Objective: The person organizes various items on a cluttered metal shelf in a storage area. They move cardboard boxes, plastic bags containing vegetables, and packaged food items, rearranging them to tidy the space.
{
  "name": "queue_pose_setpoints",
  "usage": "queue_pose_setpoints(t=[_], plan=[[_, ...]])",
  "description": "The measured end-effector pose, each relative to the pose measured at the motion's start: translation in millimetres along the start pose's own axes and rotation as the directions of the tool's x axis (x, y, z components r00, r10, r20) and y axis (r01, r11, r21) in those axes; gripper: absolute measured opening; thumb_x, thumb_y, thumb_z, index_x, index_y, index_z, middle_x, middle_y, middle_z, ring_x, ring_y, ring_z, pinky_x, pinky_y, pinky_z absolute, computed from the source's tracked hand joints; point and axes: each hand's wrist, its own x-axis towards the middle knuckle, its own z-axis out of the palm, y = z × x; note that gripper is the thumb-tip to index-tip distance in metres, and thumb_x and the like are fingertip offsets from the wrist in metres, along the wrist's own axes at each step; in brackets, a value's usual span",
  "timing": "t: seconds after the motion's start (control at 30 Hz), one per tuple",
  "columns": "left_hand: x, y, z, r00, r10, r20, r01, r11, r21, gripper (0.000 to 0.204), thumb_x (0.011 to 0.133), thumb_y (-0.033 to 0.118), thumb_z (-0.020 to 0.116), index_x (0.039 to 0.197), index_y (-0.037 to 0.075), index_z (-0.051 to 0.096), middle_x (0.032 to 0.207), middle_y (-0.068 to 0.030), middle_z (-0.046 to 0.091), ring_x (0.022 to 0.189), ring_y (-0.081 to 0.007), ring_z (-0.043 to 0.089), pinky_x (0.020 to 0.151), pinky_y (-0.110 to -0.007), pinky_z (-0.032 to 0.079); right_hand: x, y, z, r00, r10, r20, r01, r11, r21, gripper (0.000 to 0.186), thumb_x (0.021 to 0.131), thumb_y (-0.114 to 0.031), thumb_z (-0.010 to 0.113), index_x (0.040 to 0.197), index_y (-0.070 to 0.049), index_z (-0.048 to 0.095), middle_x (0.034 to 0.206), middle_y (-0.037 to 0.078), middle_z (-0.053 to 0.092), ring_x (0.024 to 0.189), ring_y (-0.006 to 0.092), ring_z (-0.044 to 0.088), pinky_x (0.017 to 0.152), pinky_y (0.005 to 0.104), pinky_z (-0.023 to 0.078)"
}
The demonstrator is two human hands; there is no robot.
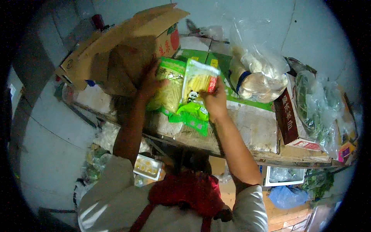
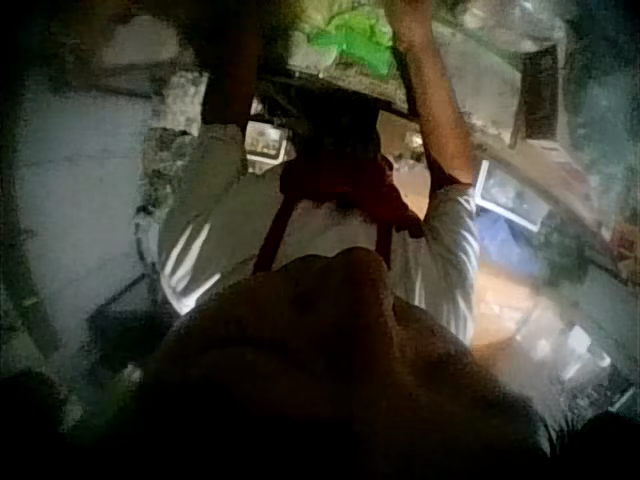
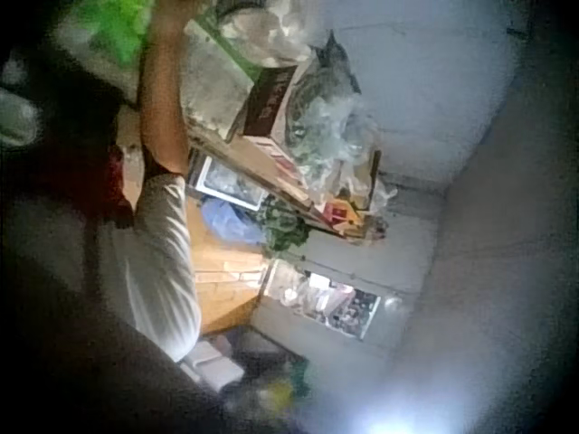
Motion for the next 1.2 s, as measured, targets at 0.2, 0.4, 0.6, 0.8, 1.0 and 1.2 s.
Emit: queue_pose_setpoints(t=[0.2,0.4,0.6,0.8,1.0,1.2], plan=[[-5,42,-2,0.986,0.019,0.166,-0.056,0.974,0.222,0.091,0.078,0.034,0.081,0.151,0.001,0.038,0.152,-0.0246,0.043,0.143,-0.0403,0.038,0.119,-0.046,0.030,-15,0,-28,0.965,0.033,0.258,-0.044,0.998,0.037,0.102,0.083,-0.033,0.082,0.152,0.011,0.023,0.143,0.023,0.052,0.132,0.0338,0.050,0.111,0.0435,0.040],[-35,106,-16,0.939,0.304,0.158,-0.336,0.907,0.253,0.051,0.087,0.016,0.070,0.135,0.004,0.057,0.140,-0.0239,0.055,0.129,-0.0418,0.051,0.111,-0.046,0.040,-41,3,0,0.945,-0.103,0.310,0.294,0.682,-0.670,0.111,0.083,-0.057,0.073,0.157,0.005,0.019,0.160,0.036,0.016,0.148,0.0481,0.023,0.121,0.0473,0.025],[-23,134,15,0.839,0.183,0.512,-0.218,0.976,0.009,0.043,0.088,0.014,0.067,0.128,-0.001,0.061,0.126,-0.0257,0.063,0.121,-0.0441,0.057,0.103,-0.046,0.046,-29,-10,-25,0.919,-0.063,0.390,0.306,0.738,-0.602,0.102,0.082,-0.052,0.075,0.154,0.003,0.028,0.156,0.038,0.023,0.145,0.0513,0.029,0.120,0.0496,0.029],[-20,168,30,0.833,0.390,0.393,-0.407,0.912,-0.043,0.061,0.087,0.023,0.074,0.136,-0.005,0.053,0.135,-0.0276,0.057,0.126,-0.0436,0.054,0.106,-0.045,0.044,-107,-73,-172,0.873,-0.488,-0.020,0.289,0.550,-0.783,0.066,0.078,-0.027,0.083,0.134,-0.003,0.055,0.135,0.027,0.054,0.128,0.0451,0.050,0.108,0.0505,0.042],[38,257,139,0.927,0.361,0.103,-0.352,0.931,-0.097,0.109,0.075,0.036,0.087,0.156,0.001,0.023,0.153,-0.0372,0.028,0.144,-0.0521,0.028,0.118,-0.049,0.030,-132,-62,-275,0.741,-0.628,-0.238,-0.014,0.340,-0.940,0.060,0.077,-0.019,0.081,0.130,-0.006,0.056,0.140,0.024,0.048,0.128,0.0471,0.047,0.108,0.0544,0.040],[81,318,203,0.925,0.377,0.043,-0.375,0.893,0.250,0.096,0.066,0.049,0.088,0.141,0.003,0.050,0.143,-0.0289,0.043,0.133,-0.0500,0.038,0.110,-0.051,0.037,-141,-27,-284,0.803,-0.591,-0.078,0.077,0.232,-0.970,0.054,0.071,-0.016,0.076,0.122,-0.009,0.062,0.148,0.019,0.044,0.140,0.0443,0.037,0.116,0.0620,0.025]])
